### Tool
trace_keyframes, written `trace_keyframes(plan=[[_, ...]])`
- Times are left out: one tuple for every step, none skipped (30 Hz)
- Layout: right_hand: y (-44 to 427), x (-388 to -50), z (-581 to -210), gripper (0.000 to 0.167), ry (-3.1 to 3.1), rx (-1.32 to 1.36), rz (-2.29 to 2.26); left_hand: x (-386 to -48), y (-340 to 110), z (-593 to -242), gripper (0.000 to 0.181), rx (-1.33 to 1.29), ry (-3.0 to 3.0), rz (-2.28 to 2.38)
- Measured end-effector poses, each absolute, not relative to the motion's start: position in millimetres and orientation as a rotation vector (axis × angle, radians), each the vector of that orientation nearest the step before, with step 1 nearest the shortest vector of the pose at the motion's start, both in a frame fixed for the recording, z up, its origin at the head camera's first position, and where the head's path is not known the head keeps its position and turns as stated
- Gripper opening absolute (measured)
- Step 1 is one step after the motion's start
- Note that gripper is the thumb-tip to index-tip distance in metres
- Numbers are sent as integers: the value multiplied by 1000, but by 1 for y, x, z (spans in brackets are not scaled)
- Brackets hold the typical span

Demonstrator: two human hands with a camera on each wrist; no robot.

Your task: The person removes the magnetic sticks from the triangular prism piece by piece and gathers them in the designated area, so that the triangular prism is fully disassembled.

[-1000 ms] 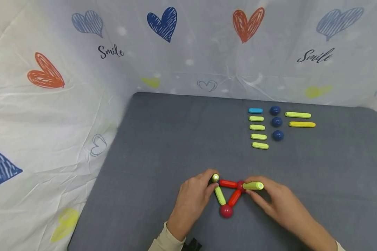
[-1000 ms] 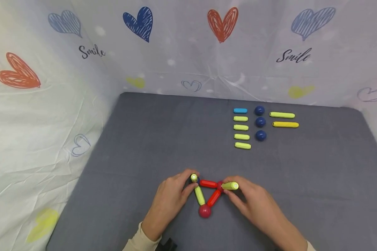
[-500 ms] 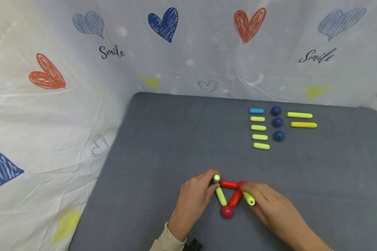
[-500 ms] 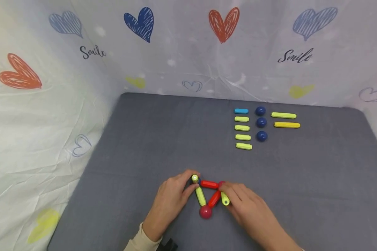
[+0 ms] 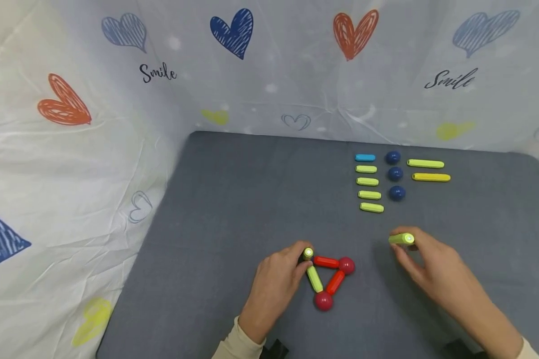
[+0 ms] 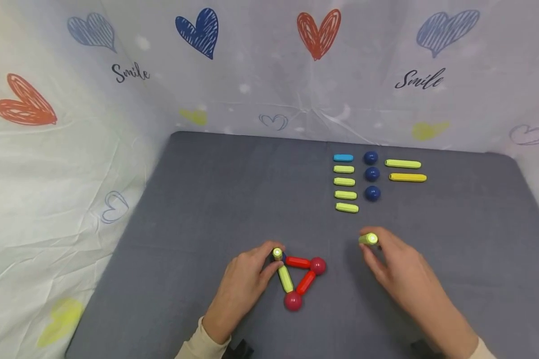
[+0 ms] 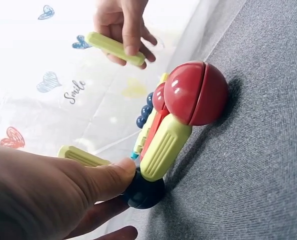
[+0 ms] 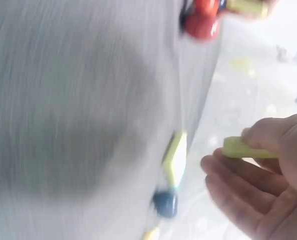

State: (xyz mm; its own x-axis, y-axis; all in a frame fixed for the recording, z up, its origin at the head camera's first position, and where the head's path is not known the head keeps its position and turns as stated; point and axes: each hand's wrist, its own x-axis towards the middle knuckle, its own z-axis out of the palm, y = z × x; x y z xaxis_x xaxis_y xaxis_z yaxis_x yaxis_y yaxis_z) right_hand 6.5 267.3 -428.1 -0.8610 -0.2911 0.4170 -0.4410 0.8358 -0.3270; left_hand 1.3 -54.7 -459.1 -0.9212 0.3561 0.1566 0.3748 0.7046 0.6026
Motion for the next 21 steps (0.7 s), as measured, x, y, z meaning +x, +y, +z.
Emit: trace_keyframes(plan=[[274, 3, -426, 46, -2679, 543, 543, 1, -55, -459, 31, -615, -2874, -1023], [281, 0, -424, 48, -2699, 535, 492, 1, -55, -459, 31, -615, -2873, -1019], [288, -4, -423, 49, -2726, 523, 442, 1, -55, -459, 31, -613, -2872, -1017], [295, -9, -422, 50, -2752, 516, 400, 1, -55, -459, 31, -610, -2873, -1014], [302, -13, -421, 50, -2772, 513, 366, 1, -55, -459, 31, -606, -2875, -1009], [308, -18, -422, 51, -2794, 511, 333, 1, -56, -459, 30, -599, -2881, -1007], [314, -23, -422, 51, -2820, 506, 303, 1, -56, -459, 30, -594, -2885, -1006], [320, -29, -423, 50, -2833, 507, 274, 1, -56, -459, 30, -591, -2888, -1008], [326, -34, -425, 48, -2842, 512, 249, 1, -57, -459, 30, -590, -2890, -1011], [332, -39, -427, 48, -2852, 518, 227, 1, -57, -459, 30, -590, -2892, -1010], [338, -45, -429, 46, -2856, 527, 204, 2, -57, -459, 31, -590, -2892, -1010], [344, -50, -431, 44, -2858, 535, 182, 2, -57, -459, 31, -589, -2892, -1011], [349, -56, -432, 43, -2864, 539, 164, 1, -57, -459, 31, -591, -2888, -1009], [355, -61, -434, 42, -2862, 546, 146, 1, -57, -459, 31, -589, -2885, -1006], [360, -66, -436, 40, -2863, 549, 129, 1, -56, -459, 31, -589, -2882, -1005], [364, -71, -437, 39, -2868, 546, 112, 1, -56, -459, 31, -587, -2879, -1004], [369, -76, -438, 38, -2872, 543, 93, 1, -56, -459, 31, -585, -2878, -1003], [372, -80, -439, 36, -2879, 533, 77, 1, -55, -459, 31, -585, -2877, -1004], [376, -84, -440, 36, -2894, 520, 62, 1, -55, -459, 31, -586, -2875, -1004], [379, -87, -440, 34, -2907, 506, 48, 2, -54, -459, 31, -584, -2877, -1004], [382, -90, -441, 32, -2929, 486, 34, 2, -54, -459, 31, -584, -2880, -1008]])
